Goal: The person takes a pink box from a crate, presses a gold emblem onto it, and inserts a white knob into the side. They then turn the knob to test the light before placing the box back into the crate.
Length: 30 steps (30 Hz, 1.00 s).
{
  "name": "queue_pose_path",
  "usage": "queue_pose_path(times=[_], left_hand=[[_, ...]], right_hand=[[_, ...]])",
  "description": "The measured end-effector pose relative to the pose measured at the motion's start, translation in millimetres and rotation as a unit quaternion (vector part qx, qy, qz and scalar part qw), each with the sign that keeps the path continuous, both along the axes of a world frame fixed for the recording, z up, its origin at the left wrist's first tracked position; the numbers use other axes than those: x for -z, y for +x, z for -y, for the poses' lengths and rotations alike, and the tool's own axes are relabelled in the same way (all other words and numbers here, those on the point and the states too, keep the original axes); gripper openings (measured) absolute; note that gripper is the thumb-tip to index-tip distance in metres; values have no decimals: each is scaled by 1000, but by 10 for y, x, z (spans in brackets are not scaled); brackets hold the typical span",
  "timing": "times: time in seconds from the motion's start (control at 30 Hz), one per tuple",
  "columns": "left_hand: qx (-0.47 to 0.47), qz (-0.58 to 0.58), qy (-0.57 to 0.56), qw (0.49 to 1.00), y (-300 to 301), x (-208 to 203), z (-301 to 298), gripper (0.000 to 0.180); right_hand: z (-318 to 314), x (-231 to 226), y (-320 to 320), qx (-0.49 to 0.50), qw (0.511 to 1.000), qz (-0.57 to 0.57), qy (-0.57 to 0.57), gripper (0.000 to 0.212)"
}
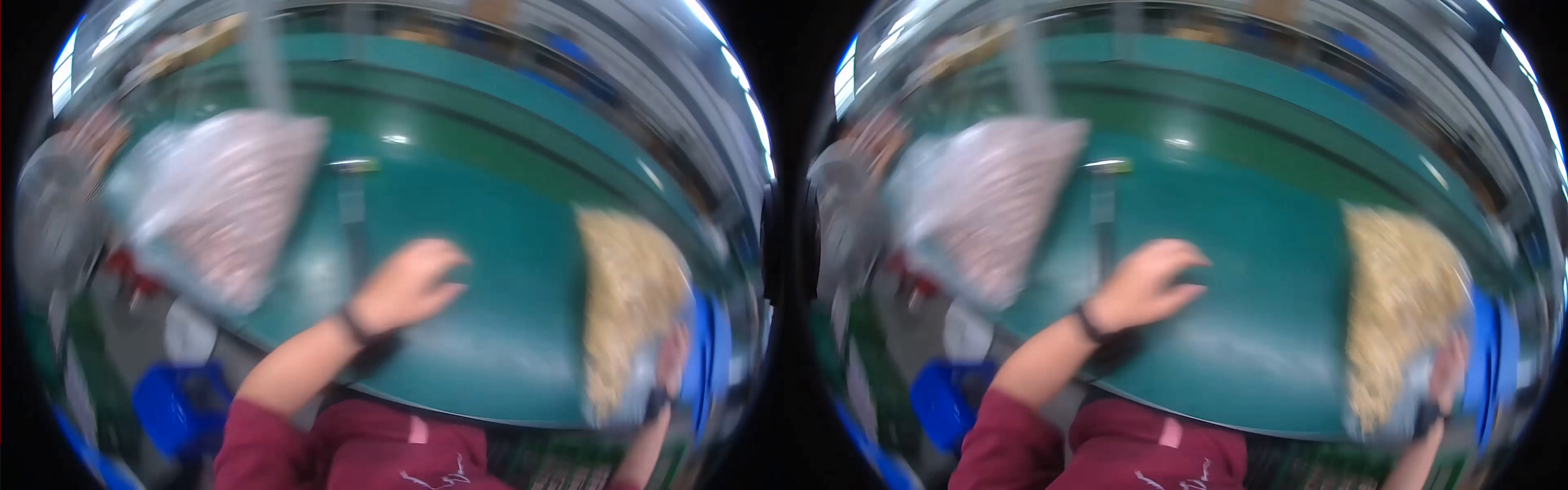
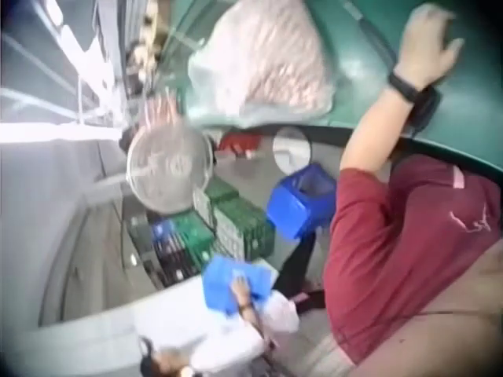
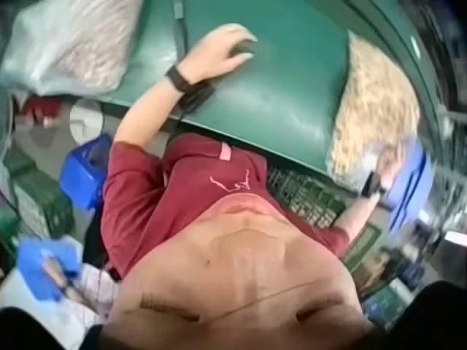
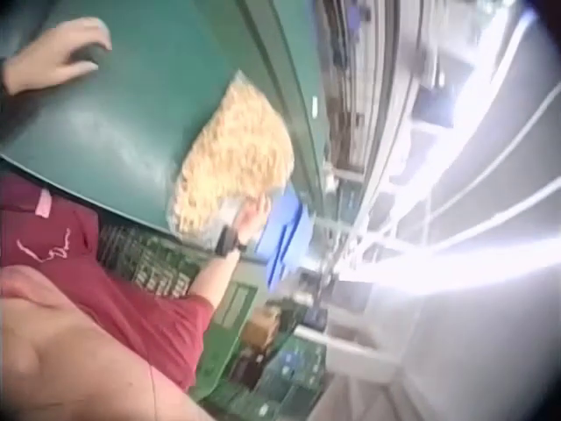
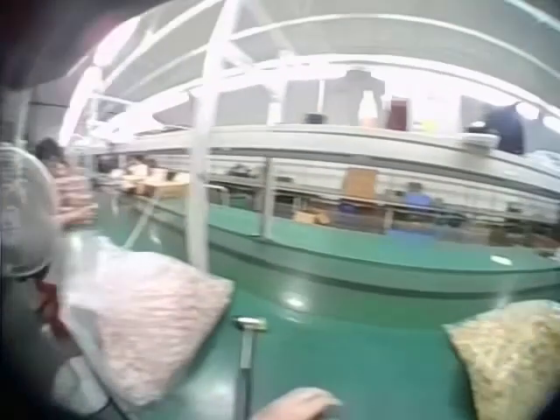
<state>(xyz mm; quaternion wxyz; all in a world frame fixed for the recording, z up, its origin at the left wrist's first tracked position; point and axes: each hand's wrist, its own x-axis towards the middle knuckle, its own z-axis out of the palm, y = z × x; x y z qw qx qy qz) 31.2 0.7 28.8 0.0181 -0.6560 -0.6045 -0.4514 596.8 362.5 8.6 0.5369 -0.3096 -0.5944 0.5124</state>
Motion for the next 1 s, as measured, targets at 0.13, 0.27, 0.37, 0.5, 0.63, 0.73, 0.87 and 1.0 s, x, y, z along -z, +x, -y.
queue_pose_path(times=[0.13,0.27,0.37,0.5,0.63,0.73,0.87,1.0], left_hand=[[-61,41,29,997,-21,163,139,28],[-90,36,99,990,14,128,211,28],[-102,114,218,964,84,-142,505,29],[-305,23,430,849,-175,-579,1199,31],[-464,152,410,771,-949,-678,2013,11],[-493,125,250,824,-1445,-507,2538,12],[-558,29,-99,823,-1733,-469,2742,24],[-576,-18,-143,805,-1808,-498,2616,27]], right_hand=[[617,-838,-1352,-203,974,22,-100,39],[1342,-1029,-2282,-206,974,17,-97,64],[1280,-651,-2670,-259,953,-1,-157,57],[933,-141,-3325,-378,903,-55,-198,39],[1068,161,-3802,-519,798,-160,-260,29],[1312,283,-4028,-416,851,-152,-284,22],[1522,430,-4033,-438,849,-155,-253,19],[1591,472,-4014,-408,859,-158,-265,14]])
